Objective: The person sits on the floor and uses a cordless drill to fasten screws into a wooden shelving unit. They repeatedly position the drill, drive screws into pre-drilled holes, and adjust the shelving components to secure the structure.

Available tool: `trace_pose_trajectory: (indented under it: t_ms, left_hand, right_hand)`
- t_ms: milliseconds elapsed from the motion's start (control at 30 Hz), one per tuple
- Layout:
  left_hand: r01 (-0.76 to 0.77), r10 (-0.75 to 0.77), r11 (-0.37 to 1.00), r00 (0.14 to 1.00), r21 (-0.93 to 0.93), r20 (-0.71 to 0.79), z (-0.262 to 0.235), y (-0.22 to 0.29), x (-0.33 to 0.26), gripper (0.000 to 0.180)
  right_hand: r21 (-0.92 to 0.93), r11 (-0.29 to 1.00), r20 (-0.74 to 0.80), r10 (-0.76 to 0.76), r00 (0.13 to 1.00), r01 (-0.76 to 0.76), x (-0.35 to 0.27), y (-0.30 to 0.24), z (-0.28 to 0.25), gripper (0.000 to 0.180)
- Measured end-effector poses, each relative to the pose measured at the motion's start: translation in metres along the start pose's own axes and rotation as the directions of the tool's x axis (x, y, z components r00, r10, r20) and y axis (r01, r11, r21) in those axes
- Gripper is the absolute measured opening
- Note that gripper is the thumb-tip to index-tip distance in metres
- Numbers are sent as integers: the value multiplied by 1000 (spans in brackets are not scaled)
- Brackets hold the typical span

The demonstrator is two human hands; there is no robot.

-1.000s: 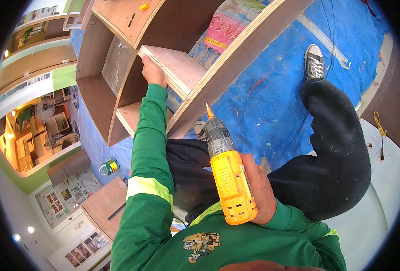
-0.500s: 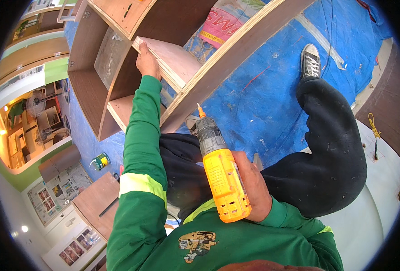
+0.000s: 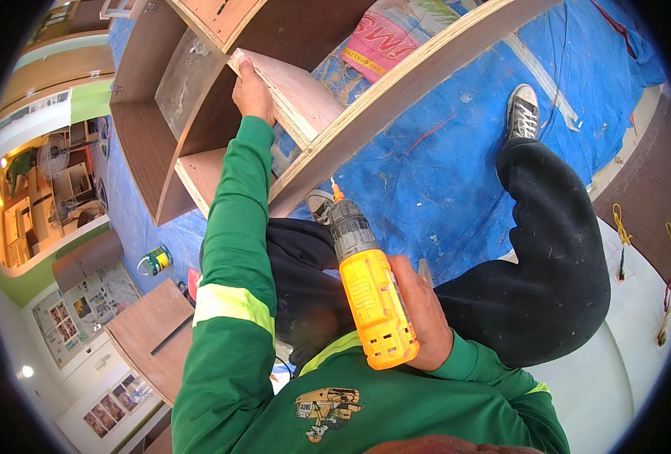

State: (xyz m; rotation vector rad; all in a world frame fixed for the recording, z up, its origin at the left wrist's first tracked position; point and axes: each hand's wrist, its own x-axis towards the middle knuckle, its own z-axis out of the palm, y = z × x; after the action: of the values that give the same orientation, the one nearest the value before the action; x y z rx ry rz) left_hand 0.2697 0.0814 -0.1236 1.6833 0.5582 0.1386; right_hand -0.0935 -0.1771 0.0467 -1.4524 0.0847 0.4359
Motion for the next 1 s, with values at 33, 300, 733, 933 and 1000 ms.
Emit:
trace_pose_trajectory:
  t_ms: [33,300,733,933,1000]
  left_hand:
    - [4,-4,1000,1000,-7,4,2,3,-3,67]
    - [17,-17,1000,1000,9,-14,3,13,-16,67]
    - [94,-73,967,993,-235,93,-2,5,-2,69]
    - [141,-121,976,985,-167,124,-2,7,-1,68]
    - [142,-118,973,983,-180,140,-1,7,-2,68]
  right_hand:
    - [15,1000,-4,8,1000,-8,0,0,0,73]
    - [56,998,-2,34,999,-34,0,1,0,73]
    - [45,998,6,54,999,-54,-2,5,-1,77]
    - [45,997,8,56,998,-56,-2,4,-1,75]
    - [42,998,6,50,999,-50,-2,3,-1,74]
